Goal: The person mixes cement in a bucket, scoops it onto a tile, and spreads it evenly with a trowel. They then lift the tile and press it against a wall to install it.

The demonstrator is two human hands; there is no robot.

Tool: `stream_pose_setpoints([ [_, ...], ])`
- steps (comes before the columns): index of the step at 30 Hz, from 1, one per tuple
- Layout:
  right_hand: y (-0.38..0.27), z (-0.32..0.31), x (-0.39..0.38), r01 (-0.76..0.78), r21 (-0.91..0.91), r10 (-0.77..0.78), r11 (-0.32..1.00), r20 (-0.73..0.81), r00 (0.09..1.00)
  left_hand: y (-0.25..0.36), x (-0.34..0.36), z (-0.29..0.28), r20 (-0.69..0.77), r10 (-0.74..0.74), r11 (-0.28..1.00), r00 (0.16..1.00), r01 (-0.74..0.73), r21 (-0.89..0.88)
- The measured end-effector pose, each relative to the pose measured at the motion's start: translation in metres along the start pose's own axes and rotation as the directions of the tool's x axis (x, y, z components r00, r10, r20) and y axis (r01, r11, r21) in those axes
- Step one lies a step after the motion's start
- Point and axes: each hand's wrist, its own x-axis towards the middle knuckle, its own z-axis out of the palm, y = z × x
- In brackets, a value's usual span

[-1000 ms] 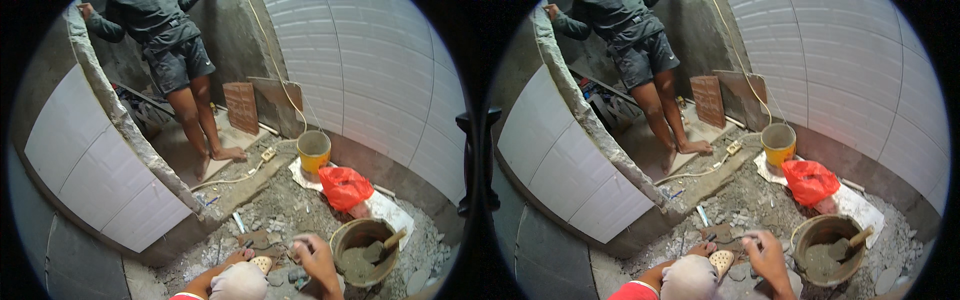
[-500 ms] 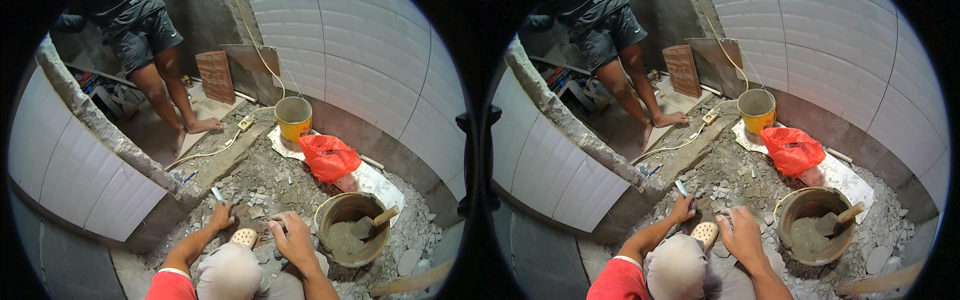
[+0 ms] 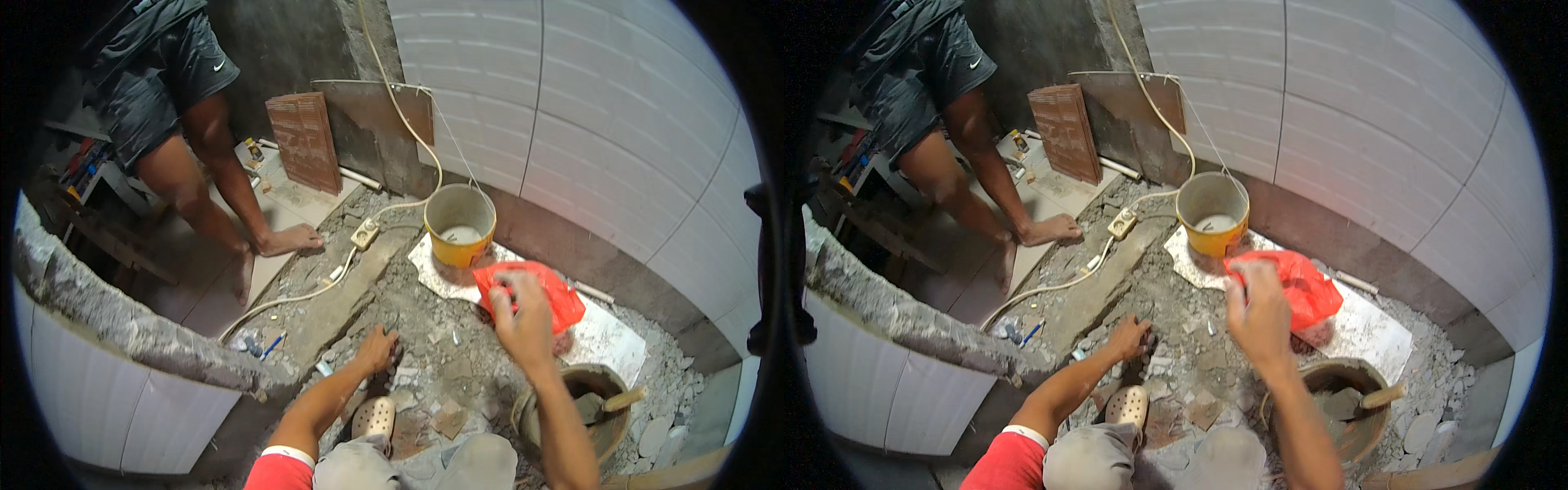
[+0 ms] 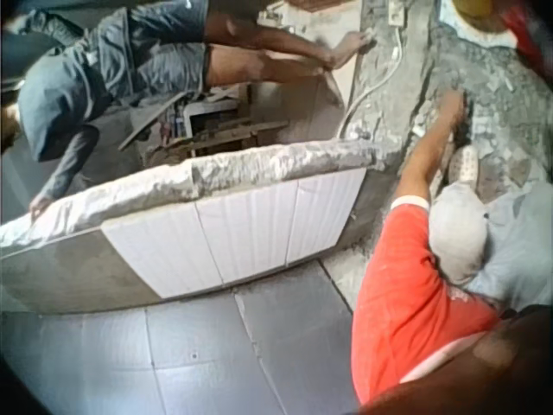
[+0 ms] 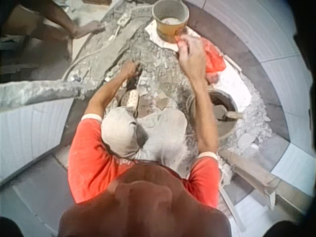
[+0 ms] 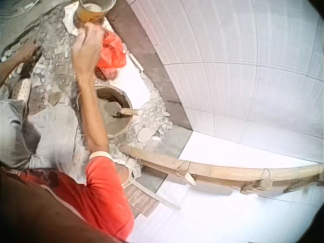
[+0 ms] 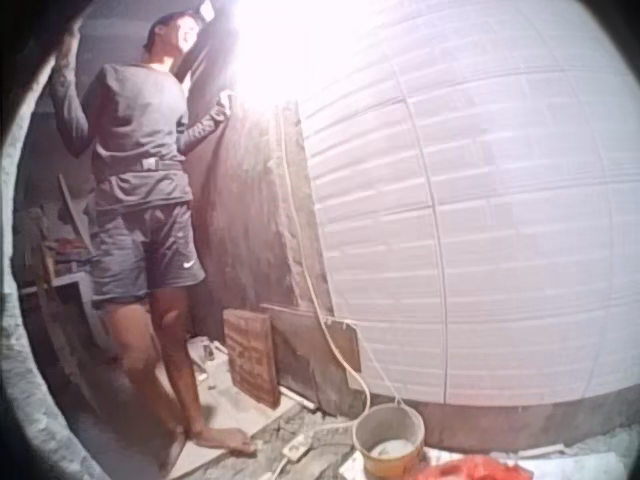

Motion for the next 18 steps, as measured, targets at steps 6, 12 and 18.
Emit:
stream_pose_setpoints([
  [6,0.008,0.005,0.218,0.331,-0.363,-0.397,0.871,-0.125,0.909,-0.034,0.031,-0.084,-0.161,0.152,0.982,0.975,-0.168,-0.088],
  [12,-0.016,0.013,0.421,0.411,-0.795,-0.714,0.447,-0.041,0.699,-0.118,0.129,-0.263,-0.725,-0.004,0.95,0.688,-0.224,-0.218],
  [18,-0.021,0.018,0.531,0.344,-0.93,-0.896,0.129,0.039,0.442,-0.198,0.22,-0.418,-0.936,-0.071,0.963,0.344,-0.221,-0.154],
])
